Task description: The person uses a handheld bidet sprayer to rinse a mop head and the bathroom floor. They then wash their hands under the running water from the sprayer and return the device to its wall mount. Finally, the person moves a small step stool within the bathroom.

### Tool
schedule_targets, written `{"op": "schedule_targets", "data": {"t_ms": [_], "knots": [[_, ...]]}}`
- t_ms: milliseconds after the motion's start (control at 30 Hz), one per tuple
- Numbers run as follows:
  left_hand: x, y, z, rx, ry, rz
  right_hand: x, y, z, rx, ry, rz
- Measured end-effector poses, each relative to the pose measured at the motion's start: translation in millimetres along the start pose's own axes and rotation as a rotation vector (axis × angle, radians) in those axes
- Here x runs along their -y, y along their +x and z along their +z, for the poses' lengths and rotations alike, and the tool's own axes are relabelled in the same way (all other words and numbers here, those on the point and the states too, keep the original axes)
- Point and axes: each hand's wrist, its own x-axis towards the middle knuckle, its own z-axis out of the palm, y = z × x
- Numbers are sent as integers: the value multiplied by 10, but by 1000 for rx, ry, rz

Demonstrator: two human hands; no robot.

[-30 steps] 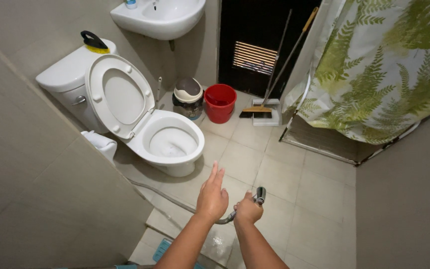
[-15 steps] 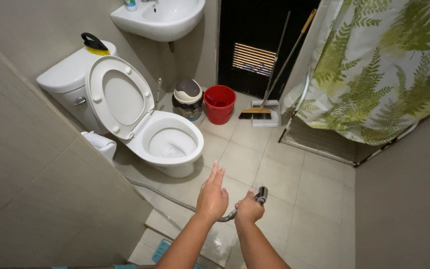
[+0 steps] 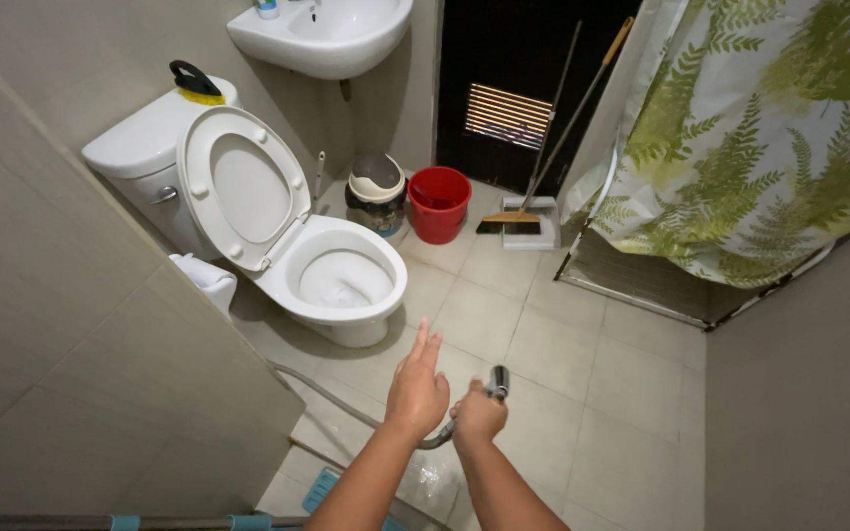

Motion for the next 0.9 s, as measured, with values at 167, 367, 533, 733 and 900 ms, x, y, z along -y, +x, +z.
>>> {"op": "schedule_targets", "data": {"t_ms": [167,367,533,733,900], "knots": [[46,16,15,-1,8,-12,-94,-59,50,66,-190,28],[-37,1,-118,28,37,-99,-214,120,138,171,-254,10],[61,41,-63,-12,19,-54,-225,268,233,202,-352,-120],[9,89,-66,0,1,-86,109,169,300,220,-388,-139],[22,182,-20,-2,1,-75,191,293,417,435,-145,9]]}}
